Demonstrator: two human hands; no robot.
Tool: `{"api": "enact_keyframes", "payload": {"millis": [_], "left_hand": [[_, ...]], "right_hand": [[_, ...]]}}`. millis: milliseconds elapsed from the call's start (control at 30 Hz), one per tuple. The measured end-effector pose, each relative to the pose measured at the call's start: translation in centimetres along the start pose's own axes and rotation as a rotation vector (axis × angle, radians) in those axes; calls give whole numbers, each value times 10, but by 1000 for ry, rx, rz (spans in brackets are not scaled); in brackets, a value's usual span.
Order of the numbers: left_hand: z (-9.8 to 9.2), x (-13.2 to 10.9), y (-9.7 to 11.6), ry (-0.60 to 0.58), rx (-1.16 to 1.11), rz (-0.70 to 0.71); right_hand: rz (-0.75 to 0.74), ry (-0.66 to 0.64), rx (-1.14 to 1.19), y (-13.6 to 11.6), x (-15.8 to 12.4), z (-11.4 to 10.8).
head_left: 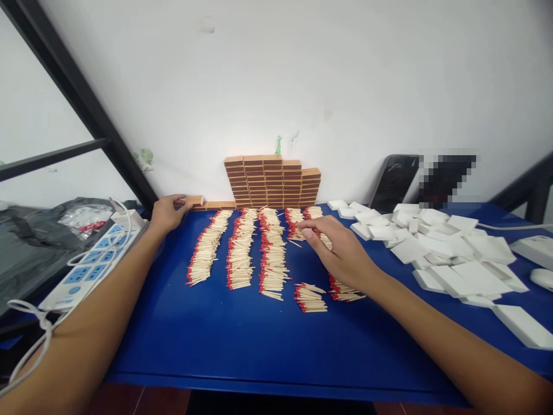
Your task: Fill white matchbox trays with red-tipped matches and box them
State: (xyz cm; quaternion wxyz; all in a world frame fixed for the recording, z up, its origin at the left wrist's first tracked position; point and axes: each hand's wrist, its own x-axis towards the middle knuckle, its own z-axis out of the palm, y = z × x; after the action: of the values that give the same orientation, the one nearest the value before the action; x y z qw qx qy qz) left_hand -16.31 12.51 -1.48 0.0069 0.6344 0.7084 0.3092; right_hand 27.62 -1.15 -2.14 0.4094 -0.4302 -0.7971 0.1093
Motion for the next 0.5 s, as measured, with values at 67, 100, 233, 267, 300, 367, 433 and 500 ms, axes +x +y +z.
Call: {"api": "enact_keyframes", "payload": {"millis": [67,100,233,267,300,367,433,500], "left_hand": [[0,-2,1,-1,16,17],[0,-3,1,-1,24,24],[4,-6,3,9,54,38],[5,-6,3,13,61,41],[6,-7,4,18,66,46],[8,-7,5,29,74,60],[9,-8,7,39,79,73],[9,-8,9,50,87,76]], "right_hand": [[-2,8,-3,0,0,0],[-4,11,-4,1,0,0],[-2,14,-4,2,1,1],[0,13,-5,2,2,1],[2,13,-8,2,2,1],[1,12,-11,1,3,1],[-5,14,-11,0,3,0],[-9,19,-10,-1,4,0]]}}
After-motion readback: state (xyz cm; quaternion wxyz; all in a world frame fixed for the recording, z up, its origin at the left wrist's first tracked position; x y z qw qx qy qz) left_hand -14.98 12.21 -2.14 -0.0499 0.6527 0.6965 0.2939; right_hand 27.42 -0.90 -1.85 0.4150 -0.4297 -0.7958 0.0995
